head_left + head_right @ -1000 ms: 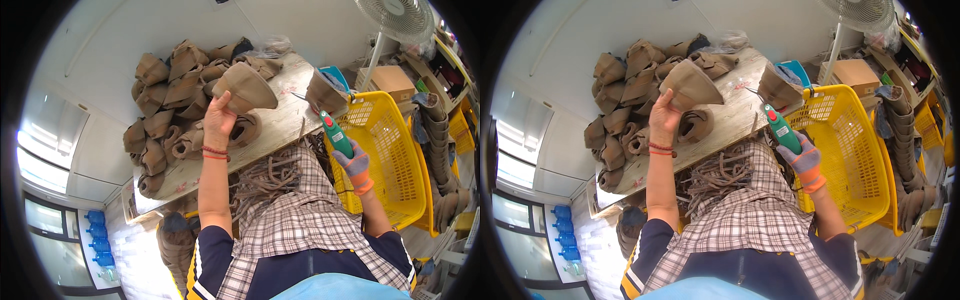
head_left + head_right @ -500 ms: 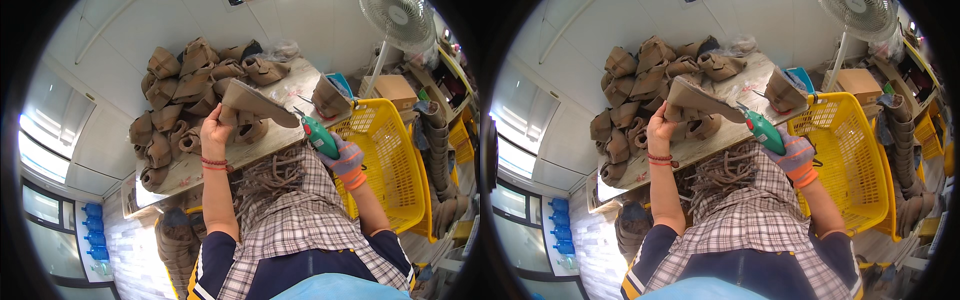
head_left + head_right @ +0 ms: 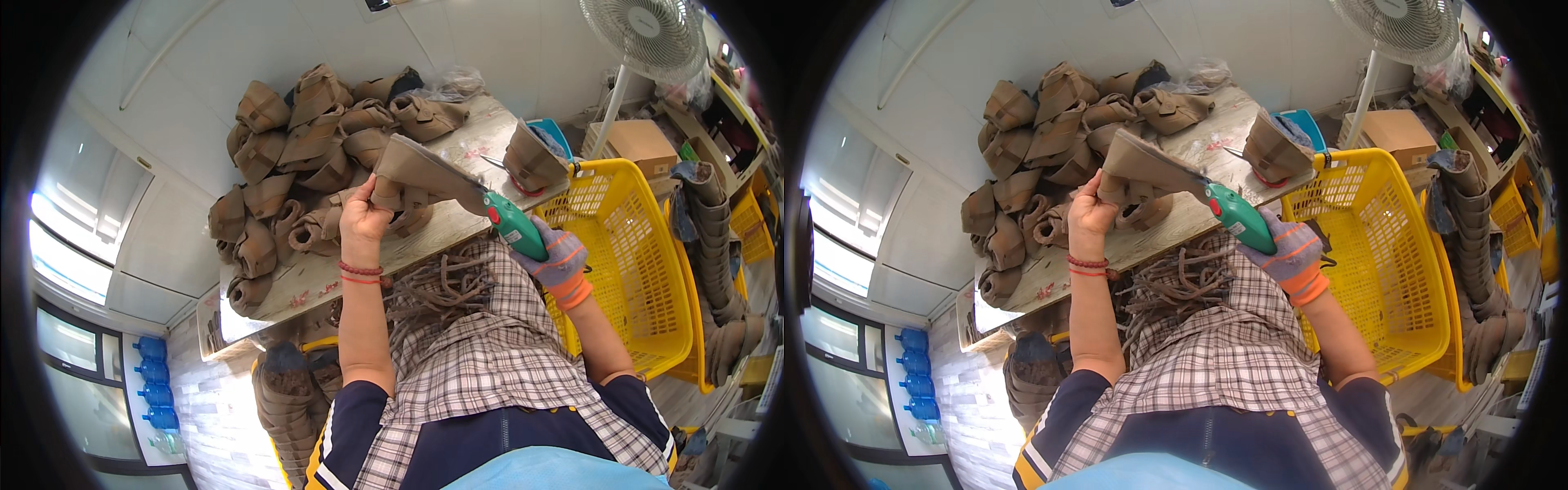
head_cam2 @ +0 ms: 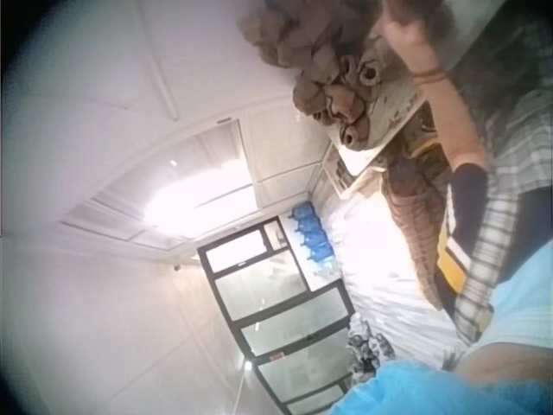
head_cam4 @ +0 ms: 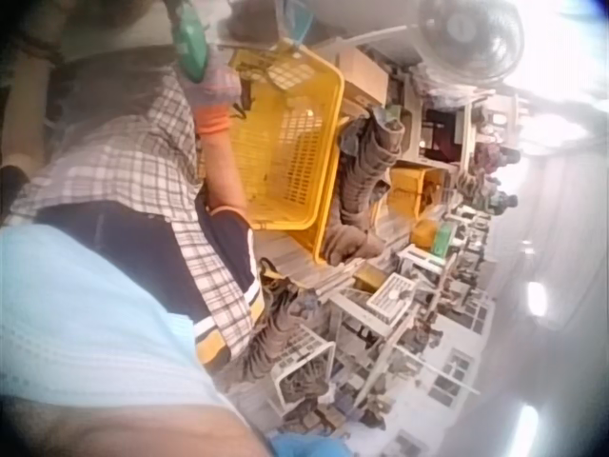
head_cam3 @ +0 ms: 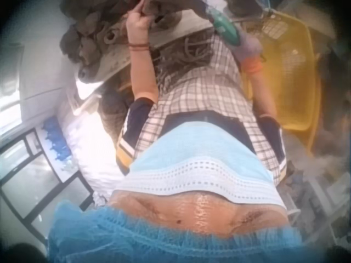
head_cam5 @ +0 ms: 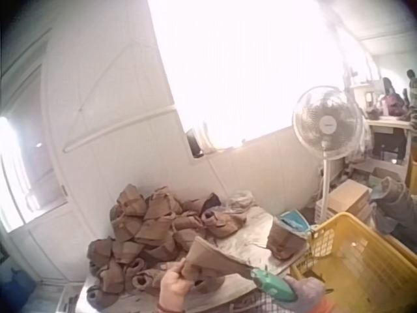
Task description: The person repeatedly picks up fabric pieces from a table, trims edges with a green electric cutter, and places the trimmed pieces into a yellow basket. The person also uses red scissors to cut a piece of fabric.
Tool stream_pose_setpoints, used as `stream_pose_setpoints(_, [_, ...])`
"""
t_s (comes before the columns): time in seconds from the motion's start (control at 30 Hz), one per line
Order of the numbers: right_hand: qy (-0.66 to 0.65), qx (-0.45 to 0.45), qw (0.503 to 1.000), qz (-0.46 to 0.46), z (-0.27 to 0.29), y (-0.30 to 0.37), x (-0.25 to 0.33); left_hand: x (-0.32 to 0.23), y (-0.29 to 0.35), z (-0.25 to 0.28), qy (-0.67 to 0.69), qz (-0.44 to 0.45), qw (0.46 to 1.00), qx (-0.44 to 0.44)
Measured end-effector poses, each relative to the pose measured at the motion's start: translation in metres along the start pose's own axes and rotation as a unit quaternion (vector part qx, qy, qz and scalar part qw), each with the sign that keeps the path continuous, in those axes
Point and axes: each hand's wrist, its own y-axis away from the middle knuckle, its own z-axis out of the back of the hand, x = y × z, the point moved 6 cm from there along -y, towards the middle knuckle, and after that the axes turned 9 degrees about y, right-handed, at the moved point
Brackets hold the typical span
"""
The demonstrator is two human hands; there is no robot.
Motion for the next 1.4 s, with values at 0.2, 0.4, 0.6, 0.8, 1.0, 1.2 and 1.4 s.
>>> stream_pose_setpoints(0.2, [-0.015, 0.007, 1.0, -0.019, 0.007, -0.01, 0.004, 0.015, -0.002, -0.002, -0.013, 0.008, 1.0, 0.009])
stream_pose_setpoints(0.4, [-0.027, 0.011, 0.999, -0.02, 0.007, -0.012, 0.003, 0.034, 0.001, -0.009, -0.041, 0.025, 0.998, 0.039])
stream_pose_setpoints(0.6, [-0.074, 0.033, 0.995, -0.052, 0.0, -0.014, 0.0, 0.048, 0.009, -0.015, -0.072, -0.017, 0.994, 0.079])
stream_pose_setpoints(0.8, [-0.109, 0.059, 0.987, -0.102, 0.003, -0.021, 0.003, 0.062, 0.02, -0.028, -0.193, -0.052, 0.967, 0.157])
stream_pose_setpoints(1.0, [-0.241, 0.129, 0.934, -0.23, -0.008, -0.017, -0.002, 0.074, 0.031, -0.038, -0.309, -0.102, 0.919, 0.221])
stream_pose_setpoints(1.2, [-0.346, 0.124, 0.878, -0.305, -0.017, -0.014, -0.003, 0.077, 0.034, -0.032, -0.392, -0.162, 0.876, 0.231])
stream_pose_setpoints(1.4, [-0.336, 0.118, 0.885, -0.3, -0.021, -0.014, -0.007, 0.079, 0.032, -0.027, -0.539, -0.207, 0.786, 0.22])
